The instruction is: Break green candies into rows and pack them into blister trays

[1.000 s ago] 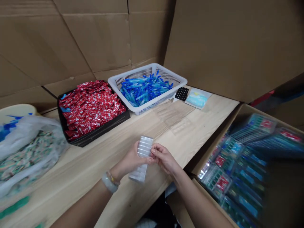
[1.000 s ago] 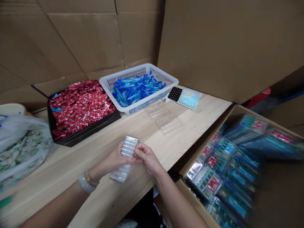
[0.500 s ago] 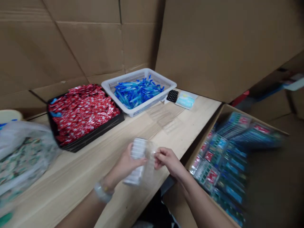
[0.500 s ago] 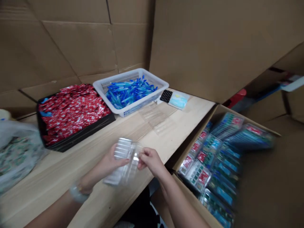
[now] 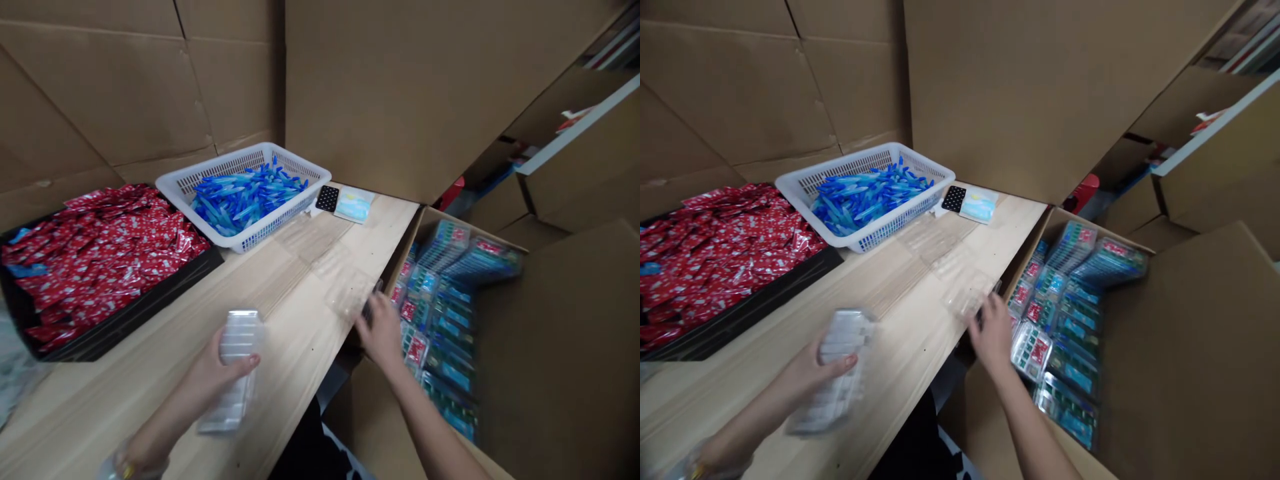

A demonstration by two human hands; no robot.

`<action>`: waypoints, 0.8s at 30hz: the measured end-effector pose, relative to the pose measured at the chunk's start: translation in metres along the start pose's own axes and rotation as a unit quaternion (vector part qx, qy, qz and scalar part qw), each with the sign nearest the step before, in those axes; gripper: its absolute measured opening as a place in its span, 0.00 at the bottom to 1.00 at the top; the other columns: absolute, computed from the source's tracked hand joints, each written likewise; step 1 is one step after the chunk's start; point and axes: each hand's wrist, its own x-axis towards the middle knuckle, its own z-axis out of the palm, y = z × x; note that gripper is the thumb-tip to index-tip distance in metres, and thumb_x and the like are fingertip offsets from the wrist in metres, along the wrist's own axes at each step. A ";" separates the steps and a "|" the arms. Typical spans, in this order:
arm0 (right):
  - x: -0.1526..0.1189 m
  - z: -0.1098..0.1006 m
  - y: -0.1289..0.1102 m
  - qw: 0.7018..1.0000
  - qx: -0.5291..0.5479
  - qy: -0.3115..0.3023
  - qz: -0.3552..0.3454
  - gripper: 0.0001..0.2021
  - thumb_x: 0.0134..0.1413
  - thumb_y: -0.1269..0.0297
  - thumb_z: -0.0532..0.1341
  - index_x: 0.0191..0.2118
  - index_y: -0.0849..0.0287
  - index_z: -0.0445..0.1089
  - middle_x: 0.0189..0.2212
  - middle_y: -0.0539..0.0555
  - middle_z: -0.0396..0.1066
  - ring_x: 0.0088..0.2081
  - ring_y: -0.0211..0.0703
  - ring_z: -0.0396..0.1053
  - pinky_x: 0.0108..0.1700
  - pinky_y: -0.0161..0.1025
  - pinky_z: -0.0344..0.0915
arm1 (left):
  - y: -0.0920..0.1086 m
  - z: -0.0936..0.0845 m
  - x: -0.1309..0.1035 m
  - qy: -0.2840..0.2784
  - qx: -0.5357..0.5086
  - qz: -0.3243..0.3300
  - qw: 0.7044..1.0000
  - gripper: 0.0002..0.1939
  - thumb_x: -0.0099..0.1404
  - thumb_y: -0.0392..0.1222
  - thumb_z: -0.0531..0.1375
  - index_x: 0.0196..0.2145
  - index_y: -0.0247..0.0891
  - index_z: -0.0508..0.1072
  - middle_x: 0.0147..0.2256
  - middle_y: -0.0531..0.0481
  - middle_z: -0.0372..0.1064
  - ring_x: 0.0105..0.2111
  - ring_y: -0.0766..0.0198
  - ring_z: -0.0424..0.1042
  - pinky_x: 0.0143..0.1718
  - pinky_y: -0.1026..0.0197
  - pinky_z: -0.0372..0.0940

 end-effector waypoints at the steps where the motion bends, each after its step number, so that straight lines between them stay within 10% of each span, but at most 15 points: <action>1: -0.008 0.008 -0.005 0.995 -0.066 -0.032 -0.069 0.26 0.44 0.51 0.57 0.50 0.56 0.61 0.55 0.61 0.55 0.57 0.56 0.49 0.55 0.56 0.46 | -0.001 -0.004 -0.002 0.001 0.014 0.006 1.000 0.33 0.43 0.51 0.65 0.44 0.36 0.59 0.34 0.46 0.69 0.34 0.57 0.70 0.36 0.56 0.64; 8: 0.023 0.042 -0.011 0.974 -0.207 -0.057 -0.073 0.26 0.52 0.54 0.51 0.56 0.59 0.55 0.58 0.63 0.50 0.59 0.58 0.42 0.56 0.56 0.38 | 0.009 -0.008 -0.008 -0.003 0.011 0.026 1.000 0.33 0.42 0.49 0.65 0.44 0.35 0.60 0.33 0.47 0.70 0.32 0.58 0.70 0.32 0.59 0.65; 14: -0.004 0.046 -0.085 0.983 0.155 -0.084 -0.046 0.18 0.48 0.53 0.55 0.42 0.60 0.64 0.44 0.62 0.63 0.47 0.51 0.60 0.48 0.51 0.56 | 0.003 -0.011 -0.018 0.015 -0.010 0.037 0.999 0.31 0.42 0.47 0.66 0.43 0.35 0.61 0.33 0.48 0.68 0.31 0.60 0.69 0.32 0.59 0.64; 17: -0.055 0.065 -0.148 0.822 0.446 -0.353 0.043 0.14 0.43 0.51 0.59 0.28 0.58 0.62 0.25 0.51 0.65 0.27 0.38 0.63 0.30 0.37 0.63 | -0.008 -0.014 -0.025 -0.013 -0.073 0.052 0.996 0.31 0.41 0.44 0.67 0.43 0.35 0.61 0.34 0.48 0.68 0.32 0.60 0.69 0.32 0.60 0.64; 20: -0.085 0.080 -0.184 0.638 0.577 -0.483 0.162 0.16 0.38 0.54 0.64 0.25 0.58 0.58 0.17 0.44 0.60 0.18 0.30 0.58 0.22 0.30 0.58 | -0.018 -0.021 -0.032 -0.021 -0.127 0.059 0.990 0.30 0.43 0.44 0.66 0.43 0.35 0.61 0.35 0.48 0.68 0.34 0.62 0.69 0.34 0.61 0.64; 24: -0.082 0.083 -0.193 0.581 0.595 -0.517 0.201 0.15 0.37 0.58 0.66 0.26 0.59 0.60 0.17 0.44 0.62 0.19 0.29 0.60 0.23 0.28 0.58 | -0.029 -0.032 -0.036 -0.032 -0.158 0.086 0.983 0.30 0.45 0.43 0.66 0.45 0.34 0.60 0.37 0.46 0.67 0.35 0.63 0.68 0.36 0.61 0.64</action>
